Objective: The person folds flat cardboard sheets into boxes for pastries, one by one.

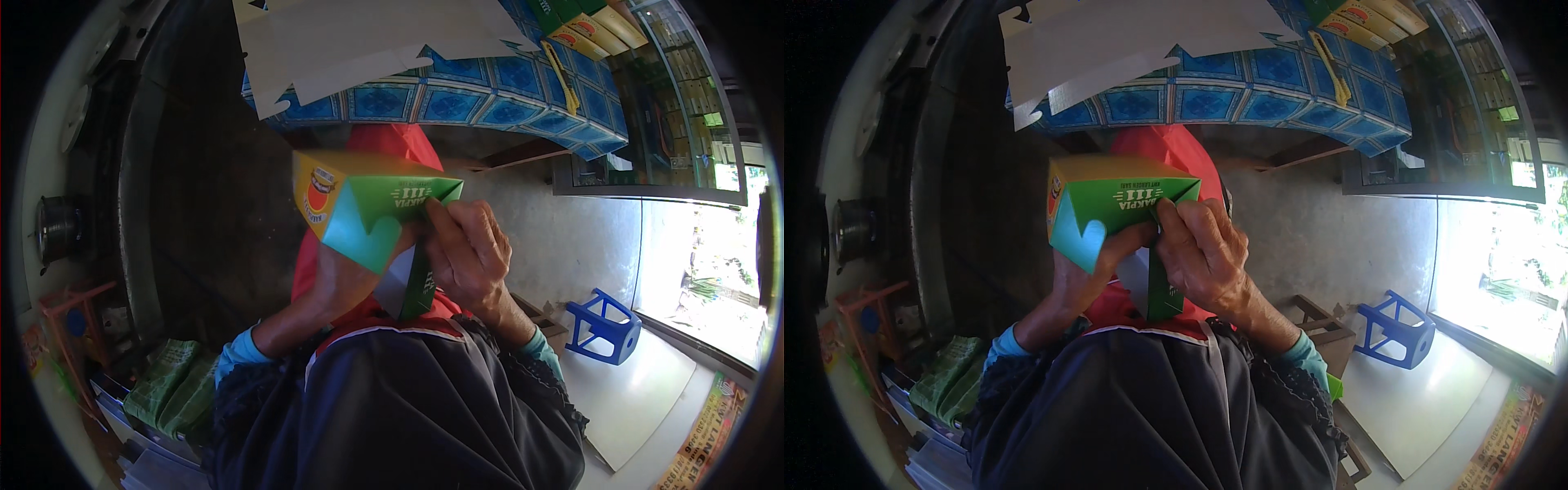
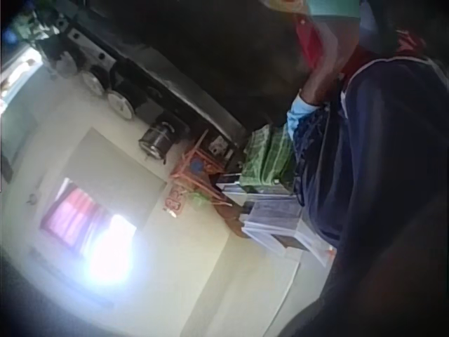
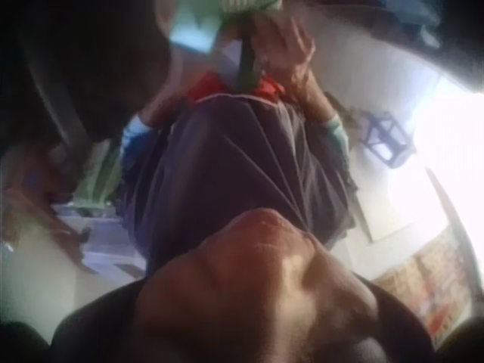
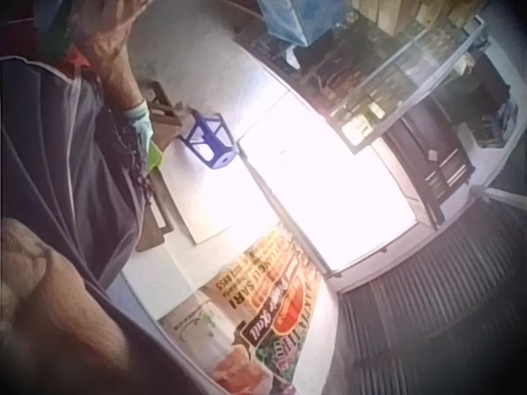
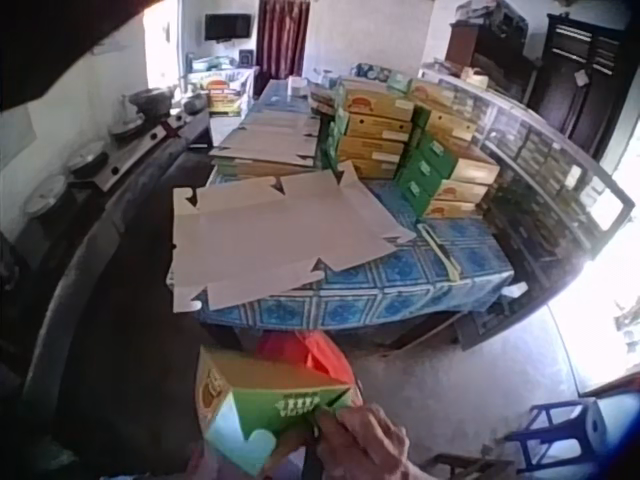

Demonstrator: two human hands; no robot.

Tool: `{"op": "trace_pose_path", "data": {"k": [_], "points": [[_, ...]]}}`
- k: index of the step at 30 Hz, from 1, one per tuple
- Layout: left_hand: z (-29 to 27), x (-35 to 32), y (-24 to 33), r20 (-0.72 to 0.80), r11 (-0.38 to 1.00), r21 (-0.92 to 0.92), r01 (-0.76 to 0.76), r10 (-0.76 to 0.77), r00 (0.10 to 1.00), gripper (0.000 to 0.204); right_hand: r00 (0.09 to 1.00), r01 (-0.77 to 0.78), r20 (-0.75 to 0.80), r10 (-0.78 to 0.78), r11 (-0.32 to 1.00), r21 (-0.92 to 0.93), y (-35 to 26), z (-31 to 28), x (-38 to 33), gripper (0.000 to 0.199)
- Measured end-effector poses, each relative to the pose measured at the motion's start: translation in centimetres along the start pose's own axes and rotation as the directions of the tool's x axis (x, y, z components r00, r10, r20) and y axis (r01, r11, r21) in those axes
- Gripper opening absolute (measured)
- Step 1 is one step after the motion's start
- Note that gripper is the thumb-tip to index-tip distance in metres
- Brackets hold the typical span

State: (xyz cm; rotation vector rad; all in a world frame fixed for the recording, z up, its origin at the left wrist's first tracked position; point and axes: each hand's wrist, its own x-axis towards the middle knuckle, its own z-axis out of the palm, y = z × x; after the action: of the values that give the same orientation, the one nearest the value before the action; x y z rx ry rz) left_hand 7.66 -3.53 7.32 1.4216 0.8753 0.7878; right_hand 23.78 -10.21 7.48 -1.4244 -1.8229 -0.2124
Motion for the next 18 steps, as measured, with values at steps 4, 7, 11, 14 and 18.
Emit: {"op": "trace_pose_path", "data": {"k": [4, 7, 11, 14, 18], "points": [[-0.5, -0.1, -1.7, 0.002, 0.996, -0.071, 0.05, -0.05, 0.999, 0.023, 0.999, 0.018, 0.026, -0.02, 0.995, 0.096, 1.1, 0.1, 0.2, 0.041], [-1.3, 0.6, -0.6, 0.138, 0.958, 0.216, -0.188, 0.16, 0.977, 0.027, 1.0, 0.007, -0.028, 0.001, 0.96, 0.281, 2.8, -0.3, 0.3, 0.046], [-2.1, 1.7, -1.4, 0.217, 0.958, 0.169, -0.23, 0.191, 0.957, 0.032, 0.995, -0.091, -0.028, 0.095, 0.989, 0.117, 2.7, -1.1, 2.9, 0.058], [-2.4, 2.9, 1.1, 0.334, 0.975, -0.222, -0.008, 0.084, 0.939, 0.034, 0.988, -0.153, 0.024, 0.151, 0.968, 0.201, 2.4, -1.1, 3.0, 0.063], [-2.8, 6.2, 2.4, 0.607, 0.785, -0.514, 0.345, 0.049, 0.793, 0.035, 0.985, -0.1, -0.12, 0.121, 0.981, 0.164, 1.7, -0.9, 2.8, 0.062]]}}
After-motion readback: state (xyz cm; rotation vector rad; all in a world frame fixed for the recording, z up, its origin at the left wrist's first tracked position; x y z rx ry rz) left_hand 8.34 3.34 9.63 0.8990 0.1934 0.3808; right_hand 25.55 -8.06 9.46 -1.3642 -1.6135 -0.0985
